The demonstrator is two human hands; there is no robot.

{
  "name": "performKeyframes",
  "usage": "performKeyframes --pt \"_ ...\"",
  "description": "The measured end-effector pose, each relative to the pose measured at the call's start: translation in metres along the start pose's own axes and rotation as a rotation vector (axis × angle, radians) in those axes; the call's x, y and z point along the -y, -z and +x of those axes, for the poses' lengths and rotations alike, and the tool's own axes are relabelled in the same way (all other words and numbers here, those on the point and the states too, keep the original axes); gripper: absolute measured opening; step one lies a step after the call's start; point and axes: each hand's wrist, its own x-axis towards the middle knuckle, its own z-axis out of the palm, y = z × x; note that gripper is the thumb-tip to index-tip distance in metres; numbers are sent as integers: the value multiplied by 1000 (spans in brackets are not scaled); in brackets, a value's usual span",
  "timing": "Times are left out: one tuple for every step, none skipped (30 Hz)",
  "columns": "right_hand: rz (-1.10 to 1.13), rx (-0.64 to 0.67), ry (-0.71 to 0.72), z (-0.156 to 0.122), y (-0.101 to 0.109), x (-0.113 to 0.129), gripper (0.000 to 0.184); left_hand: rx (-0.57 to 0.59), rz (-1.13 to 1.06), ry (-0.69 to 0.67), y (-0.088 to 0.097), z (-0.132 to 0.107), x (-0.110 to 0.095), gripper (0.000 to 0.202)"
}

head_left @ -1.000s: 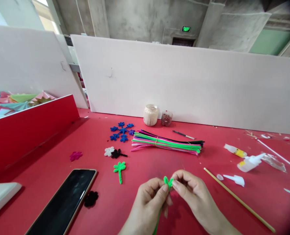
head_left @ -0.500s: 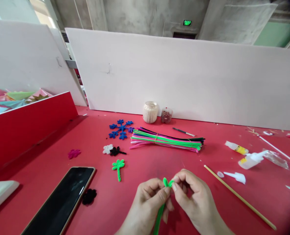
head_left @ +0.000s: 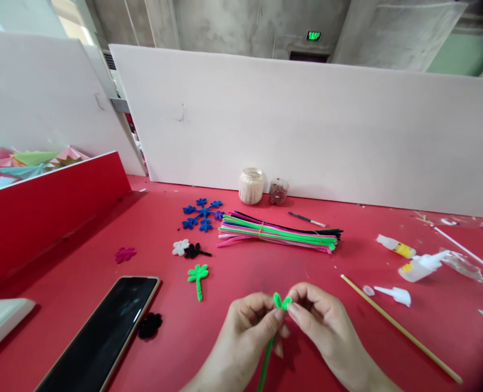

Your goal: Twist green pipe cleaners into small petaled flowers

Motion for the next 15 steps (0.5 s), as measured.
performKeyframes --pt "58 22 -11 1 0 0 12 24 3 7 2 0 0 21" --pt "111 42 -22 1 0 1 12 49 4 11 3 0 1 21" --pt "161 56 -32 1 0 1 13 76 4 16 4 0 1 21" --pt "205 66 -41 1 -1 1 13 100 3 21 6 0 2 21" --pt "247 75 -51 1 -1 1 13 121 1 28 6 0 2 21" --pt "286 85 -62 1 -2 1 12 133 -1 35 6 0 2 21" --pt "322 89 -73 0 -2 0 12 136 -6 43 6 0 3 21" --pt "350 88 -81 -1 -3 -1 12 132 -11 47 6 0 3 21" --pt "374 83 -89 -1 -4 -2 11 123 -17 46 5 -1 2 21" --pt "394 76 -98 -1 -5 -3 11 107 -20 38 4 -1 2 22" --pt "414 68 -107 -1 -6 -4 11 94 -20 26 3 -2 2 22" --pt "427 58 -117 -1 -7 -4 12 80 -19 12 2 -2 1 22" --pt "429 48 -130 0 -8 -5 12 71 -16 0 1 -3 1 22" --pt "425 38 -146 0 -9 -6 13 61 -16 -10 1 -3 0 22" --pt "421 26 -162 1 -9 -7 14 55 -14 -16 0 -3 0 22"
